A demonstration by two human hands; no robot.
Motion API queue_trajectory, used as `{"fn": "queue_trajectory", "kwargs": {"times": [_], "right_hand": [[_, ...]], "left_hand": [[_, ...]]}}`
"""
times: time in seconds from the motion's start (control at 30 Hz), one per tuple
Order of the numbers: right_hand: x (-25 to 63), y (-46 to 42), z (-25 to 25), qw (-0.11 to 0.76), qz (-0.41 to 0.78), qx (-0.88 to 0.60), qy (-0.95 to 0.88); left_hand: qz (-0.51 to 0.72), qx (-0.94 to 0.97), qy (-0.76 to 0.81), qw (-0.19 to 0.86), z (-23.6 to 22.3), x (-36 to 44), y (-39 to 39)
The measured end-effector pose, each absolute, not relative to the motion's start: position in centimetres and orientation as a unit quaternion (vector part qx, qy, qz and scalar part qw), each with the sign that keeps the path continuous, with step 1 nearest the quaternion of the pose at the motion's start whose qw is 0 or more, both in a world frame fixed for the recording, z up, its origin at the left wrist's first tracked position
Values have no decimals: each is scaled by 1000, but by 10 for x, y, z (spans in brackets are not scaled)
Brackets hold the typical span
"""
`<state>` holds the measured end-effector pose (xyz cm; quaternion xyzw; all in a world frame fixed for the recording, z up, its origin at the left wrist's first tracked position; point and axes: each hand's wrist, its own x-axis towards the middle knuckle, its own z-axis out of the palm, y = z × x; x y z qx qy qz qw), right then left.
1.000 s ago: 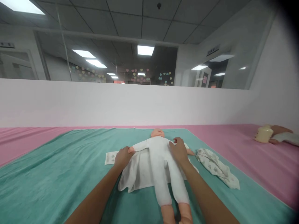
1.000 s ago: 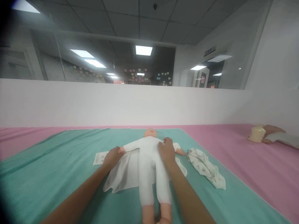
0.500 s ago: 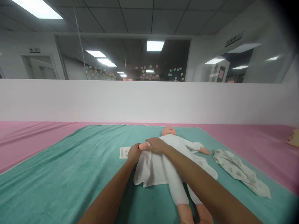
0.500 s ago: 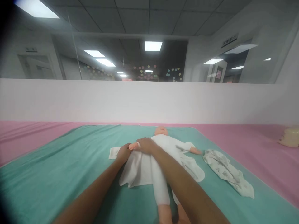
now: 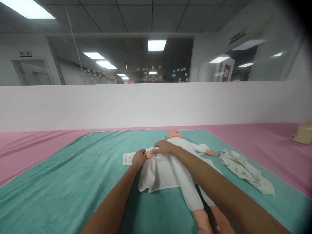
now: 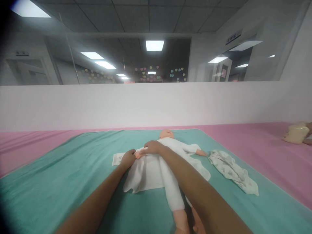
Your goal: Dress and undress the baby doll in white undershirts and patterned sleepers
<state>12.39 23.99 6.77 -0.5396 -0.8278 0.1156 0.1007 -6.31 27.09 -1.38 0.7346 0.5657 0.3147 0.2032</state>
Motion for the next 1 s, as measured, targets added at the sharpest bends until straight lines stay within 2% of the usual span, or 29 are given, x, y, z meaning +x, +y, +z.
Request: {"fn": "queue_trajectory", "kwargs": {"times": [0.17, 0.5, 0.8, 1.0], "right_hand": [[121, 238, 59, 148, 56, -559, -814], [108, 241, 37, 120, -18, -555, -823], [109, 242, 33, 130, -13, -561, -818], [110, 241, 33, 137, -37, -580, -802]], "left_hand": [[386, 692, 561, 240, -5, -68, 267], [483, 631, 539, 279, 3, -57, 248], [524, 537, 509, 423, 10, -42, 245], [500, 542, 427, 524, 20, -29, 233]]}}
